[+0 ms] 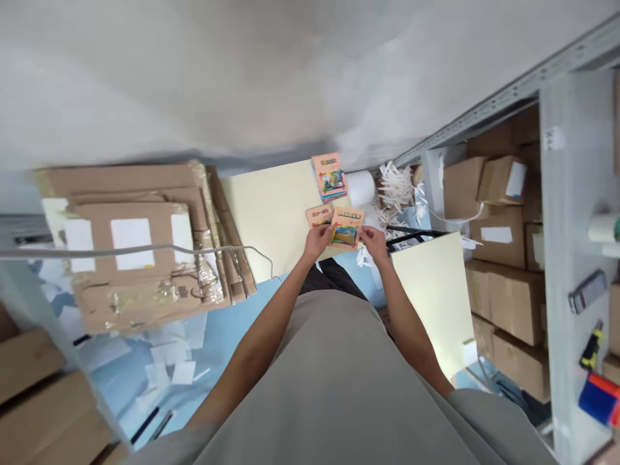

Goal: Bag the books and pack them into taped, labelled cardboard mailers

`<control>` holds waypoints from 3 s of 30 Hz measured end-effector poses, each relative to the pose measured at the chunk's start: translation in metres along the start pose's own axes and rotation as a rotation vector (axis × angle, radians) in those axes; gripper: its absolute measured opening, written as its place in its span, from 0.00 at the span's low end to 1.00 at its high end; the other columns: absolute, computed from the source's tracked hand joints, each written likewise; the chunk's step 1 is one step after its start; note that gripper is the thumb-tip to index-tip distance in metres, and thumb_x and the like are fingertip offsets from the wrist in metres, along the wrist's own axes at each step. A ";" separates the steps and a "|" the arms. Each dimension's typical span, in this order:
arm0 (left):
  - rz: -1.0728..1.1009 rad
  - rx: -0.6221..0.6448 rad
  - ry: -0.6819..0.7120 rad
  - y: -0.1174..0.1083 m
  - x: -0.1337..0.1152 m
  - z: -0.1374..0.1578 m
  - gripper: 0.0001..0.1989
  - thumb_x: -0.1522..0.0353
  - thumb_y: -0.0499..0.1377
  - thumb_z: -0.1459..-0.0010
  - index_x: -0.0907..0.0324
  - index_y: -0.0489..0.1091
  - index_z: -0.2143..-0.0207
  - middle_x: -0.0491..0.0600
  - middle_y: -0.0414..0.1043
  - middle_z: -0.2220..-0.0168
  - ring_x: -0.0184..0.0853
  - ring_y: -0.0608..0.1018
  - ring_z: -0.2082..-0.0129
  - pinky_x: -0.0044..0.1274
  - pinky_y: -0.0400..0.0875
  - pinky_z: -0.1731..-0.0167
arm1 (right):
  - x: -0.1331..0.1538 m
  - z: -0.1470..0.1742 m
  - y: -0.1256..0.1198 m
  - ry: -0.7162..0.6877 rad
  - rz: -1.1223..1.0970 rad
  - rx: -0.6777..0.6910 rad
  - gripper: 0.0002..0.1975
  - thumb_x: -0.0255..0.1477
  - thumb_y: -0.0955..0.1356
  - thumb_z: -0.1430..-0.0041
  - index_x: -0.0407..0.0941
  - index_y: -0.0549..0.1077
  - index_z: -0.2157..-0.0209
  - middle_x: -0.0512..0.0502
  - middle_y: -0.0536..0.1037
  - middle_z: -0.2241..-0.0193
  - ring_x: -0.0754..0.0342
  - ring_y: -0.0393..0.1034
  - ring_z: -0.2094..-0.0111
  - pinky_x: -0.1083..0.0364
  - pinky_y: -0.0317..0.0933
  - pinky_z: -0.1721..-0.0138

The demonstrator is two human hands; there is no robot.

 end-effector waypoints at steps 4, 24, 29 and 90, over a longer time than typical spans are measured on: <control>0.074 0.274 0.002 0.060 -0.018 0.013 0.25 0.45 0.70 0.38 0.59 0.86 0.62 0.55 0.89 0.60 0.46 0.88 0.56 0.30 0.82 0.53 | -0.008 0.061 -0.066 0.042 -0.137 -0.239 0.33 0.61 0.83 0.56 0.47 0.86 0.62 0.43 0.90 0.63 0.42 0.85 0.59 0.42 0.82 0.51; -0.210 0.716 0.290 0.306 -0.052 0.169 0.24 0.46 0.73 0.39 0.57 0.89 0.57 0.51 0.91 0.56 0.48 0.91 0.53 0.32 0.86 0.51 | -0.116 0.293 -0.248 0.050 -0.228 -0.962 0.32 0.60 0.76 0.41 0.46 0.86 0.53 0.34 0.90 0.52 0.38 0.86 0.50 0.39 0.80 0.42; -0.294 0.701 0.584 0.380 -0.067 0.242 0.16 0.54 0.70 0.31 0.54 0.90 0.53 0.51 0.91 0.51 0.46 0.92 0.52 0.34 0.87 0.46 | -0.111 0.304 -0.281 -0.097 -0.358 -0.856 0.31 0.58 0.76 0.36 0.47 0.86 0.47 0.36 0.90 0.45 0.39 0.85 0.43 0.43 0.79 0.38; -0.301 1.015 0.839 0.540 -0.116 0.300 0.15 0.52 0.71 0.33 0.54 0.84 0.63 0.55 0.87 0.51 0.42 0.87 0.49 0.36 0.82 0.42 | -0.161 0.379 -0.475 -0.454 -0.495 -0.833 0.21 0.56 0.82 0.38 0.53 0.87 0.62 0.44 0.91 0.48 0.38 0.82 0.34 0.35 0.71 0.26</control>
Point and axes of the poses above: each hand's wrist, its own z-axis away from the middle knuckle, its own y-axis out of the palm, x = y × z, the point moved 9 cm from there along -z, towards the middle knuckle
